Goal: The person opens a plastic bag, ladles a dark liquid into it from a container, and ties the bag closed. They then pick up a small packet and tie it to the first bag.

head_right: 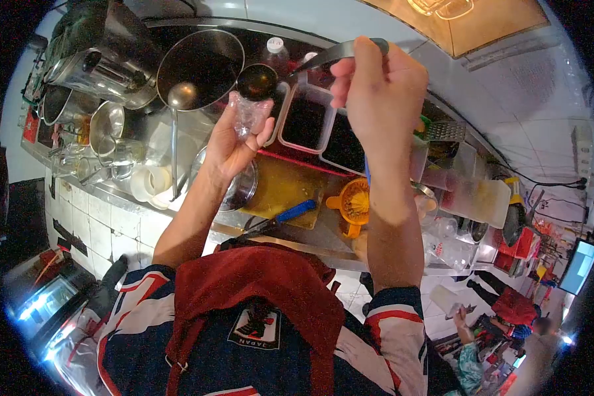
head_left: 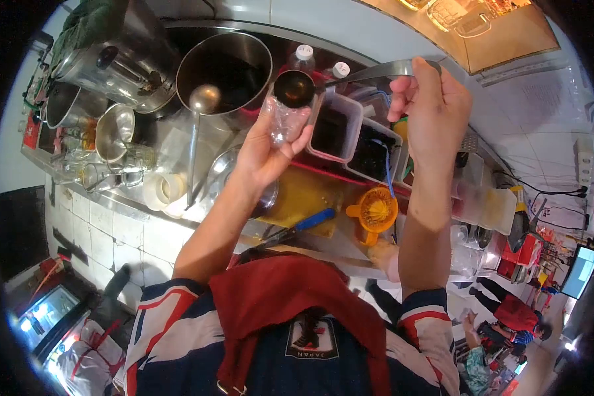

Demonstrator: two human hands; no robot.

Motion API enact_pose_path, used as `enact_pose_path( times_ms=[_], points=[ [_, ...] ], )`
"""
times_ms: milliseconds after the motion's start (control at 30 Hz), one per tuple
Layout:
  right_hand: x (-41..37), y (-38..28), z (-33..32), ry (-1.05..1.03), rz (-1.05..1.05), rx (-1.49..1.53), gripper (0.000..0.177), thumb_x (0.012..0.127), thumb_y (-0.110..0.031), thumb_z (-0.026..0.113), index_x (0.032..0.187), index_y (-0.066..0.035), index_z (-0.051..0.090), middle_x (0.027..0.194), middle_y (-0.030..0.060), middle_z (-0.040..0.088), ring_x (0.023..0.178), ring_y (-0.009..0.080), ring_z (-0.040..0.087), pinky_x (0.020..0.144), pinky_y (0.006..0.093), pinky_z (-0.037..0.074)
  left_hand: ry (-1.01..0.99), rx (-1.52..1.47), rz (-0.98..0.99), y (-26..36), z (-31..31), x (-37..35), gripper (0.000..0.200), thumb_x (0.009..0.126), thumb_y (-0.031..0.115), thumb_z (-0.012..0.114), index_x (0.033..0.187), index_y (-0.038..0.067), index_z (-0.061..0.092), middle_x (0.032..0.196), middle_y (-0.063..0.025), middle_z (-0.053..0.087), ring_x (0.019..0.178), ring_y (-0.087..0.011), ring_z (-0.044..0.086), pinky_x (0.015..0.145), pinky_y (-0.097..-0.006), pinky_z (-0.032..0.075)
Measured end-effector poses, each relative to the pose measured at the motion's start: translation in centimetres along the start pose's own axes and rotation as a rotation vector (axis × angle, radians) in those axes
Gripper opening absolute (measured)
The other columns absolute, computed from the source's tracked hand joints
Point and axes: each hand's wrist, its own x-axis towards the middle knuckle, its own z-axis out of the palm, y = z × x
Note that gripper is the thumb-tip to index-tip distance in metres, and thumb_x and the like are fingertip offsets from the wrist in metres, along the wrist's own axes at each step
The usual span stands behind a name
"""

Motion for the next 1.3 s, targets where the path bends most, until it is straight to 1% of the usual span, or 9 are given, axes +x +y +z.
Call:
enact_pose_path(
  times_ms=[133,333,767,833,867,933,1067,1133,1300],
  points=[
    [-0.4,0.2,-0.1,-0.017,-0.025,-0.003,0.033,0.092,-0.018,0.054,0.069,0.004,0.059,0.054,0.0079,0.059,0.041,0.0112,0.052,0.041,0.0254,0.045,0.001,0.010,-0.006,0.1,-0.3,0.3,0.032,0.097,0.034,0.054,0.122,0.013,0.055,0.121,-0.0134,0.060,0.113,-0.0273,0.060,0.087,-0.0469,0.056],
    [-0.9,0.1,-0.2,-0.011,-0.033,0.029,0.031,0.093,-0.016,0.053,0.070,0.004,0.059,0.057,0.0087,0.061,0.043,0.0110,0.053,0.041,0.0252,0.044,0.015,0.037,0.021,0.0,0.1,0.2,0.031,0.097,0.036,0.053,0.121,0.015,0.056,0.120,-0.0103,0.061,0.112,-0.0269,0.060,0.086,-0.0465,0.055],
    [-2.7,-0.7,-0.1,0.010,-0.087,0.053,0.032,0.095,-0.015,0.052,0.070,0.003,0.060,0.057,0.0079,0.061,0.043,0.0096,0.054,0.040,0.0238,0.043,-0.016,0.010,0.016,0.1,1.1,0.2,0.034,0.095,0.039,0.057,0.118,0.014,0.057,0.118,-0.0131,0.063,0.109,-0.0246,0.062,0.084,-0.0450,0.055],
    [-2.9,-0.8,-0.1,0.016,-0.094,0.048,0.032,0.096,-0.015,0.052,0.070,0.003,0.060,0.058,0.0077,0.062,0.043,0.0094,0.054,0.040,0.0238,0.043,-0.027,0.045,0.014,0.2,0.8,0.4,0.034,0.094,0.037,0.060,0.122,0.018,0.054,0.125,-0.0074,0.058,0.116,-0.0230,0.058,0.088,-0.0448,0.052],
    [-3.0,-0.9,-0.2,0.014,-0.106,0.059,0.032,0.096,-0.015,0.052,0.070,0.003,0.060,0.058,0.0075,0.062,0.043,0.0092,0.054,0.039,0.0238,0.043,-0.028,0.044,0.014,0.2,1.0,0.3,0.034,0.094,0.037,0.060,0.122,0.018,0.054,0.125,-0.0074,0.058,0.116,-0.0230,0.058,0.088,-0.0448,0.052],
    [-3.2,-1.0,-0.2,0.010,-0.118,0.071,0.032,0.096,-0.016,0.052,0.070,0.002,0.060,0.058,0.0074,0.062,0.043,0.0091,0.054,0.039,0.0237,0.043,-0.030,0.015,0.015,0.2,1.3,0.3,0.033,0.095,0.040,0.057,0.113,0.013,0.059,0.118,-0.0141,0.063,0.107,-0.0240,0.063,0.084,-0.0439,0.054],
    [-4.0,-1.2,-0.2,0.015,-0.148,0.083,0.031,0.097,-0.015,0.052,0.072,0.002,0.060,0.058,0.0071,0.062,0.043,0.0087,0.055,0.039,0.0231,0.043,-0.065,0.004,0.027,0.2,1.5,0.2,0.029,0.095,0.040,0.057,0.108,0.015,0.061,0.117,-0.0133,0.063,0.107,-0.0238,0.063,0.083,-0.0431,0.054],
    [-4.3,-1.2,-0.3,0.010,-0.183,0.083,0.030,0.097,-0.015,0.052,0.073,0.002,0.060,0.058,0.0071,0.062,0.044,0.0085,0.055,0.040,0.0229,0.043,-0.046,0.014,0.021,0.3,1.7,0.3,0.024,0.095,0.041,0.058,0.103,0.019,0.063,0.117,-0.0124,0.064,0.107,-0.0237,0.063,0.082,-0.0425,0.053],
    [-5.2,-1.4,-0.5,-0.006,-0.233,0.087,0.029,0.097,-0.014,0.050,0.077,0.003,0.060,0.059,0.0073,0.063,0.045,0.0083,0.055,0.041,0.0224,0.043,-0.070,-0.002,0.042,0.3,1.7,0.4,0.021,0.094,0.041,0.058,0.100,0.021,0.063,0.115,-0.0115,0.065,0.109,-0.0239,0.063,0.082,-0.0428,0.052]
  ],
)
